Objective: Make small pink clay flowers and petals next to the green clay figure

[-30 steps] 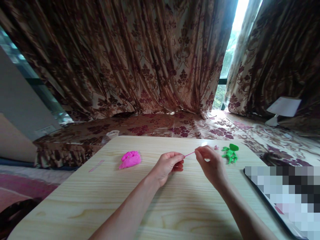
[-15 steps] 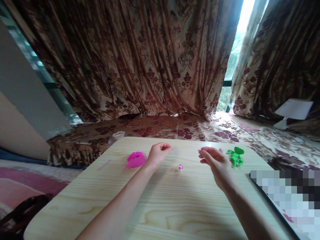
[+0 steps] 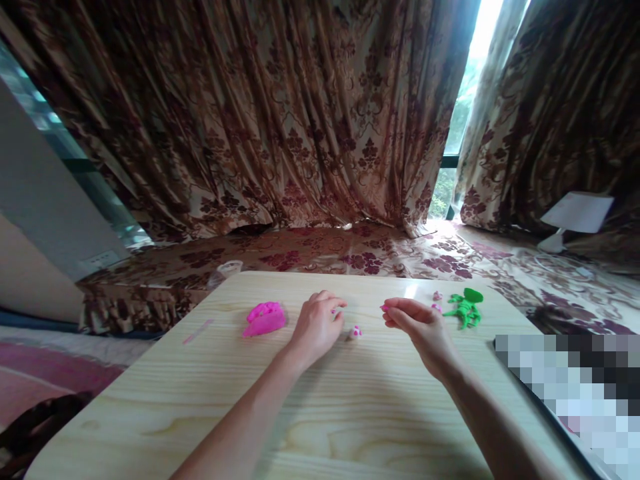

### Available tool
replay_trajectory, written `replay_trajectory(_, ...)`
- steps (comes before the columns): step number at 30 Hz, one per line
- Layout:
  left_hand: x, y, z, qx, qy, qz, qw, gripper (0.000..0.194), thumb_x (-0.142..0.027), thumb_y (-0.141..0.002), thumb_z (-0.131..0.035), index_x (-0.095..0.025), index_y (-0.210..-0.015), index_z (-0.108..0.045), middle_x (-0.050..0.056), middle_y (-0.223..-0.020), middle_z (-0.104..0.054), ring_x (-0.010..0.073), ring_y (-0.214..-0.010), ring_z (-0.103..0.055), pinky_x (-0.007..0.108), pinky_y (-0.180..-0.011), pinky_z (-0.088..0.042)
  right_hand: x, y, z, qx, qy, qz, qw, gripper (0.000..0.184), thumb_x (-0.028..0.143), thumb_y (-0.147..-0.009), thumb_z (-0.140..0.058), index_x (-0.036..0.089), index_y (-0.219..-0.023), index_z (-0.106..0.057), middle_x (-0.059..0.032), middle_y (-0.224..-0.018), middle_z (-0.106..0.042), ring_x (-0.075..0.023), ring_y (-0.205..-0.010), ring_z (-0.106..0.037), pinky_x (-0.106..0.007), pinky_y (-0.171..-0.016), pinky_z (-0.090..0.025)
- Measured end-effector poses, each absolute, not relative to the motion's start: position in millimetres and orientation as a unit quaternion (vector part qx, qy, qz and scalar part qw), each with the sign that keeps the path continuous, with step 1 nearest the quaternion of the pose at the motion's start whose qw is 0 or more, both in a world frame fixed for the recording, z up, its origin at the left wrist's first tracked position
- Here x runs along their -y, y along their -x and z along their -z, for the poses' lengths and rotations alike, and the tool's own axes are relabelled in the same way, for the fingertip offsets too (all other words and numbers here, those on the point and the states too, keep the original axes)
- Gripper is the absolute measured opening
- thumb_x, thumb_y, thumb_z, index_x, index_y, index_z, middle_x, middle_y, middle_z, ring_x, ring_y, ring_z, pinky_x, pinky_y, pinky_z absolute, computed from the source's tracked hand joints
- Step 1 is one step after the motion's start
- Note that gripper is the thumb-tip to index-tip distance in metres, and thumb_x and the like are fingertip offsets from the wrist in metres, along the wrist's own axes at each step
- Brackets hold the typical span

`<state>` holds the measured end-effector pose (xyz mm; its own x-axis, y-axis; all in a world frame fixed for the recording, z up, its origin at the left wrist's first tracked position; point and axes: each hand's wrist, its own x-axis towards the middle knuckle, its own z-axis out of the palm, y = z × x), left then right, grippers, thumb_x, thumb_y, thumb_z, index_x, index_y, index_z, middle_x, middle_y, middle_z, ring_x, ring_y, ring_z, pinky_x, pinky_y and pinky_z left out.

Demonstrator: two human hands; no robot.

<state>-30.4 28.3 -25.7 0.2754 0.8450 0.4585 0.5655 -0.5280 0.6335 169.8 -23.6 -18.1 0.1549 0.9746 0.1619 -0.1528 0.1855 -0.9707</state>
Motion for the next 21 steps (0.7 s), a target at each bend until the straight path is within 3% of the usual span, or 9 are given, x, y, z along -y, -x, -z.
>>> replay_trajectory(4,-15,15,20,-0.419,-0.777,-0.384,0.27,0.026,-0.018,-0.068,-0.058,-0.021,-0.093,-0.067,0.005,-0.093,-0.061,0.0182,-0.085,-0.054,0.029,-0.08,-0.041,25,-168,17,0.462,0.434,-0.471,0.613,0.026,0.033,-0.066,-0.071,0.015,-0.083,-0.065,-0.0046,-0.078,-0.067,-0.0138,-0.067,-0.062,-0.029,-0.067,-0.052)
replay_trajectory(9,0,-1,8,-0.401,-0.722,-0.392,0.405,0.025,-0.029,-0.078,-0.05,-0.016,-0.094,-0.065,0.004,-0.084,-0.064,0.0138,-0.072,-0.055,0.025,-0.07,-0.042,27,-166,19,0.499,0.433,-0.466,0.589,0.02,0.032,-0.07,-0.068,0.016,-0.083,-0.065,-0.0014,-0.075,-0.064,-0.0099,-0.063,-0.057,-0.023,-0.062,-0.048)
replay_trajectory(17,7,-5,4,-0.37,-0.673,-0.395,0.504,0.024,-0.036,-0.076,-0.055,-0.014,-0.078,-0.066,0.0,-0.068,-0.06,0.0109,-0.065,-0.049,0.022,-0.062,-0.036,29,-160,20,0.58,0.448,-0.359,0.577,0.014,0.028,-0.072,-0.065,0.016,-0.079,-0.066,-0.0023,-0.073,-0.062,-0.0121,-0.064,-0.055,-0.024,-0.057,-0.045)
replay_trajectory(21,4,-2,7,-0.353,-0.635,-0.399,0.559,0.024,-0.037,-0.075,-0.058,-0.014,-0.077,-0.066,0.0,-0.069,-0.059,0.0097,-0.064,-0.048,0.022,-0.063,-0.036,33,-159,12,0.593,0.438,-0.376,0.561,0.018,0.029,-0.075,-0.061,0.016,-0.087,-0.067,-0.004,-0.079,-0.065,-0.0129,-0.066,-0.057,-0.025,-0.059,-0.048)
